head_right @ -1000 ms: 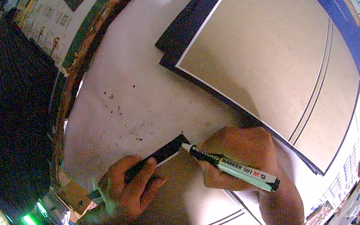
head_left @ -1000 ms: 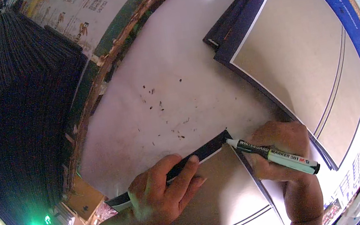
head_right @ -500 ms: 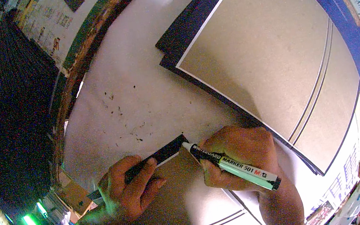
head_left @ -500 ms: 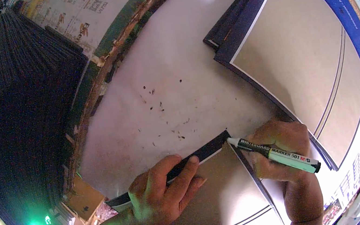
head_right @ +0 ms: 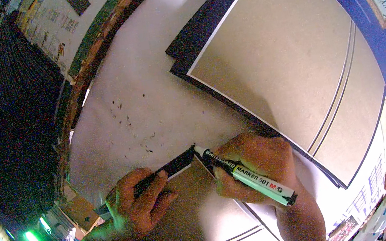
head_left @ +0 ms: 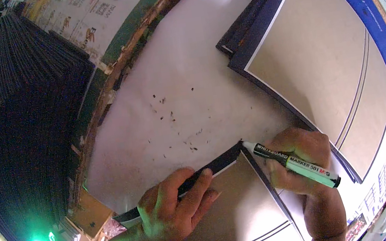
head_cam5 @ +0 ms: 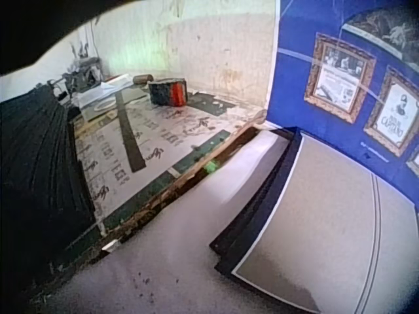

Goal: The person wipes book covers with a cloth, marks the corners with a marker, and stacks them on a table.

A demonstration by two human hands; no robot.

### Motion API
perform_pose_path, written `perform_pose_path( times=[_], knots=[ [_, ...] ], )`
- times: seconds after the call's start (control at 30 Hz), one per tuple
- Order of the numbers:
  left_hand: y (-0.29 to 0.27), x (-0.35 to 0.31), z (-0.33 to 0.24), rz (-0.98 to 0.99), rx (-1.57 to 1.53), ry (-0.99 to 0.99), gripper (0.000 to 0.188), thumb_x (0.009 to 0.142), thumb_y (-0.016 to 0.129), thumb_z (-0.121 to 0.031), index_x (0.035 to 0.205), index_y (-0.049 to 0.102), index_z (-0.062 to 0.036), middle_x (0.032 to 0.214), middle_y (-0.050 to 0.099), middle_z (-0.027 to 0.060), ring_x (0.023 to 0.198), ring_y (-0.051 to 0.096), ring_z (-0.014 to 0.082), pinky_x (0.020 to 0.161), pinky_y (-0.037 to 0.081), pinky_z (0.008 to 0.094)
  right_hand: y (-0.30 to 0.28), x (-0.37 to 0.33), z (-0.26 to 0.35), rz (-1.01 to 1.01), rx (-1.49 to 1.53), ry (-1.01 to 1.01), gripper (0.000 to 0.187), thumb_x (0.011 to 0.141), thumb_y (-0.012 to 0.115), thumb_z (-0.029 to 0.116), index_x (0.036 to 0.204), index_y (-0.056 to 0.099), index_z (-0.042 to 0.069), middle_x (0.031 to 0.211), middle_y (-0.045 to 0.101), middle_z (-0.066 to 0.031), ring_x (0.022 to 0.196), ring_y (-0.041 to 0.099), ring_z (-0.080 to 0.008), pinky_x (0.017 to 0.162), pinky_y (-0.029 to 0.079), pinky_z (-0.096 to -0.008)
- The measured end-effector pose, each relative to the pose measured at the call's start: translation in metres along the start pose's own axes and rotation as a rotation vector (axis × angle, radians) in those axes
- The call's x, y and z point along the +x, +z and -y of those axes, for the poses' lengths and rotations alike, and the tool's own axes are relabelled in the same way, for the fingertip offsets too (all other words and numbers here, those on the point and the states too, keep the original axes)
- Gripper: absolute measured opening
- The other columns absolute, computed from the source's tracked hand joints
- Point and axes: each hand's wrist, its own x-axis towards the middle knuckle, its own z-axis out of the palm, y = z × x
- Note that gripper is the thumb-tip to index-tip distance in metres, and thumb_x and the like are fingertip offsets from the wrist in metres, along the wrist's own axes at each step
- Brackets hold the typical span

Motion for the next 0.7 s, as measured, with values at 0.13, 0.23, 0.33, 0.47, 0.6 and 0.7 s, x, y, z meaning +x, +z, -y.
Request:
perform_pose_path(
  times=[0.13, 0.23, 0.33, 0.47, 0.6, 0.7],
  knots=[
    [0.003, -0.001, 0.001, -0.015, -0.019, 0.000, 0.043, 0.077, 0.081, -0.025, 0.113, 0.069, -0.0072, 0.103, 0.058, 0.0113, 0.068, 0.065, 0.0184, 0.053, 0.055, 0.0290, 0.006, -0.005, -0.004, -0.069, 0.074, 0.015, 0.016, 0.071, 0.072, 0.015, 0.081, 0.064, 0.005, 0.066, 0.066, -0.0094, 0.056, 0.068, -0.0193, 0.054, 0.056, -0.0297],
    [0.002, 0.000, 0.001, -0.016, 0.021, 0.002, 0.043, 0.077, 0.081, -0.026, 0.114, 0.069, -0.0073, 0.104, 0.058, 0.0112, 0.067, 0.065, 0.0186, 0.052, 0.055, 0.0290, 0.003, -0.001, -0.001, -0.046, 0.049, 0.062, 0.017, 0.071, 0.073, 0.016, 0.081, 0.064, 0.005, 0.067, 0.067, -0.0096, 0.057, 0.068, -0.0194, 0.054, 0.055, -0.0294],
    [0.000, 0.001, 0.002, -0.005, 0.009, 0.000, 0.043, 0.077, 0.081, -0.025, 0.114, 0.068, -0.0077, 0.103, 0.058, 0.0110, 0.069, 0.065, 0.0187, 0.053, 0.055, 0.0295, 0.008, -0.007, -0.009, -0.038, 0.027, 0.011, 0.016, 0.071, 0.073, 0.015, 0.080, 0.064, 0.004, 0.067, 0.066, -0.0099, 0.057, 0.068, -0.0188, 0.054, 0.055, -0.0291],
    [-0.005, 0.000, 0.001, -0.012, -0.002, -0.003, 0.044, 0.077, 0.081, -0.025, 0.116, 0.067, -0.0078, 0.103, 0.058, 0.0111, 0.069, 0.065, 0.0203, 0.054, 0.056, 0.0312, 0.012, -0.003, 0.002, -0.208, 0.182, 0.127, 0.021, 0.071, 0.073, 0.025, 0.084, 0.070, 0.010, 0.066, 0.065, -0.0097, 0.054, 0.065, -0.0236, 0.053, 0.053, -0.0308],
    [-0.004, -0.005, -0.007, -0.033, -0.033, -0.045, 0.046, 0.079, 0.078, -0.029, 0.118, 0.064, -0.0087, 0.106, 0.058, 0.0116, 0.078, 0.065, 0.0260, 0.062, 0.056, 0.0371, 0.010, -0.019, -0.012, -0.296, 0.608, -0.232, 0.021, 0.091, 0.057, 0.002, 0.110, 0.056, -0.005, 0.091, 0.068, -0.0197, 0.064, 0.070, -0.0227, 0.052, 0.057, -0.0321],
    [0.010, -0.007, -0.009, -0.077, -0.004, -0.124, 0.046, 0.082, 0.075, -0.031, 0.120, 0.061, -0.0089, 0.107, 0.057, 0.0116, 0.084, 0.066, 0.0283, 0.067, 0.056, 0.0397, -0.009, -0.027, 0.011, -0.172, 0.402, 0.073, 0.029, 0.093, 0.057, 0.003, 0.122, 0.053, -0.001, 0.100, 0.067, -0.0179, 0.074, 0.070, -0.0228, 0.064, 0.057, -0.0322]
  ],
)
